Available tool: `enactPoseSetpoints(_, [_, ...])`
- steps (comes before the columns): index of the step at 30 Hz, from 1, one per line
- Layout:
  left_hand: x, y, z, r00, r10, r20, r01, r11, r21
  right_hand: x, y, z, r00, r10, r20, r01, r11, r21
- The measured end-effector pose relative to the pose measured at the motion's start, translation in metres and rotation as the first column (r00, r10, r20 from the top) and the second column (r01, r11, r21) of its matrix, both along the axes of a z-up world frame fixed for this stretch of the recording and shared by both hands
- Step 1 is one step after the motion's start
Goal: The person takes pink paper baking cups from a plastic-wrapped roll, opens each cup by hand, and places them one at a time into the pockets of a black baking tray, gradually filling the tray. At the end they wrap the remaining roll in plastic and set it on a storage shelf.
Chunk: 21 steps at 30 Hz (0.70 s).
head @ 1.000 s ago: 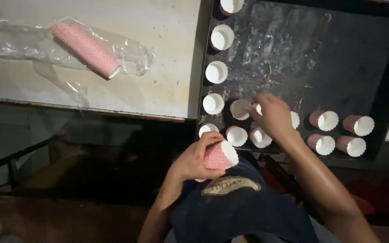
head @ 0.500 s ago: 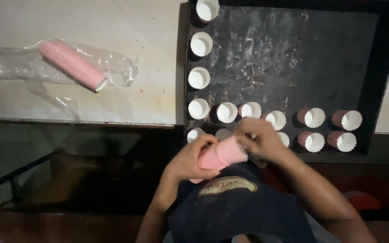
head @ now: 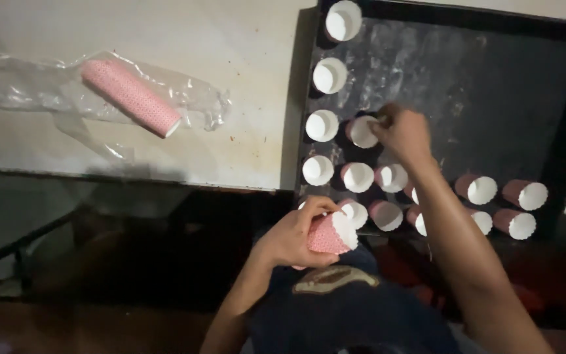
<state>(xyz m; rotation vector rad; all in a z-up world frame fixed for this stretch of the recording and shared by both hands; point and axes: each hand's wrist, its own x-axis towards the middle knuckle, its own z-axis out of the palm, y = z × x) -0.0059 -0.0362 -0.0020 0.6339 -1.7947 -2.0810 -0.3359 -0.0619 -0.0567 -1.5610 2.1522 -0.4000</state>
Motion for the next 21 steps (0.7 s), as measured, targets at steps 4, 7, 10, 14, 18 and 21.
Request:
enactPoseSetpoints(4, [0.004,-0.009,-0.003,0.997,-0.075,0.008,0.075,0.995,-0.069,0.043,0.029,0.065,0.974,-0.119,0.194,0.114,0.993,0.038])
enactPoseSetpoints(7, [-0.004,-0.028,-0.006,0.990,-0.142,-0.011,0.140,0.983,-0.122,0.076,0.055,0.104,0.912,-0.015,0.410,-0.017,0.997,0.076])
enactPoseSetpoints(10, [-0.019,-0.034,-0.004,0.975,-0.217,-0.055,0.212,0.974,-0.086,0.093,0.084,0.116,0.885,0.078,0.459,-0.110,0.993,0.044])
enactPoseSetpoints(14, [-0.031,-0.034,-0.007,0.957,-0.219,-0.190,0.231,0.972,0.044,0.076,0.110,0.111,0.865,-0.108,0.490,0.108,0.994,0.027])
enactPoseSetpoints(18, [-0.035,-0.031,0.004,0.972,-0.195,-0.131,0.191,0.981,-0.046,0.033,0.095,0.115,0.835,-0.141,0.532,0.142,0.989,0.039])
enactPoseSetpoints(21, [-0.041,-0.018,0.014,0.989,-0.144,0.026,0.145,0.956,-0.255,0.034,0.073,0.125,0.808,0.083,0.584,-0.108,0.994,0.008])
